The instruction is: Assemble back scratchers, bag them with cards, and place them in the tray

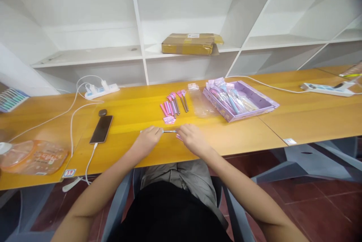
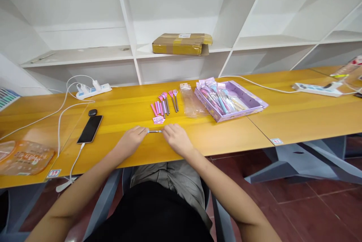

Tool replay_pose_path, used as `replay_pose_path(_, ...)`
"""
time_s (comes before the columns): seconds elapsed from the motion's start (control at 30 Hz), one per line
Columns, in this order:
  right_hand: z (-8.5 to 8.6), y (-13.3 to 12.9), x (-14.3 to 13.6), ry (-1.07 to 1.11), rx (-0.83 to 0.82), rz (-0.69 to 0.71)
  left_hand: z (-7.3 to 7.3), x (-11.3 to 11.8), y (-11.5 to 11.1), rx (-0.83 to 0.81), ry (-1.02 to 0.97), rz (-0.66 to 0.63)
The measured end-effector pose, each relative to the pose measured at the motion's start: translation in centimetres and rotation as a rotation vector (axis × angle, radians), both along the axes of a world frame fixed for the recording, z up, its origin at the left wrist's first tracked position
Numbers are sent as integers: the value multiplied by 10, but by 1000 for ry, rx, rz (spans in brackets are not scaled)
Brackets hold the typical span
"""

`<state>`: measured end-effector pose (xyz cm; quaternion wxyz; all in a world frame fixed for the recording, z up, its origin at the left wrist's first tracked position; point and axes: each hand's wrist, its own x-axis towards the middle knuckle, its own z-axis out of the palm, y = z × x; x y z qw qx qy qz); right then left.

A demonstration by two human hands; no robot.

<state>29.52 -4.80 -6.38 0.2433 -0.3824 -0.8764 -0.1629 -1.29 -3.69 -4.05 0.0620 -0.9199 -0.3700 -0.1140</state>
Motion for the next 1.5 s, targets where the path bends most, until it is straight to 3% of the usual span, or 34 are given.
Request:
replay_pose_path(0.1,-7,-8,-24,-11,-17,12,-9,4,-2,-41,11,-21)
replay_pose_path(0.33,-9,-5,-9,0,-47,19,-24,-4,-10,-51,-61,-36)
replay_pose_path(0.83,13,-1,-6,-47,27,-31,4,4,5,206,43,46)
replay_pose_path(0.9,18,5,9,-42,68,-59,14,-12,14,244,51,66)
replay_pose_path(0.97,21,13,40,-23,100,-110,26,-44,24,295,65,90)
replay_pose_path(1.13,23,22,169,41,152,-277,55,-156,36,358,69,140)
replay_pose_path(1.2,18,17,210,18,132,-288,57,-184,29,310,76,83)
replay_pose_path(1.3,7,7,235,-31,131,-299,51,-191,11,302,152,76)
replay_pose_path(1.5,0,-9,234,23,84,-316,45,-174,-7,284,81,96)
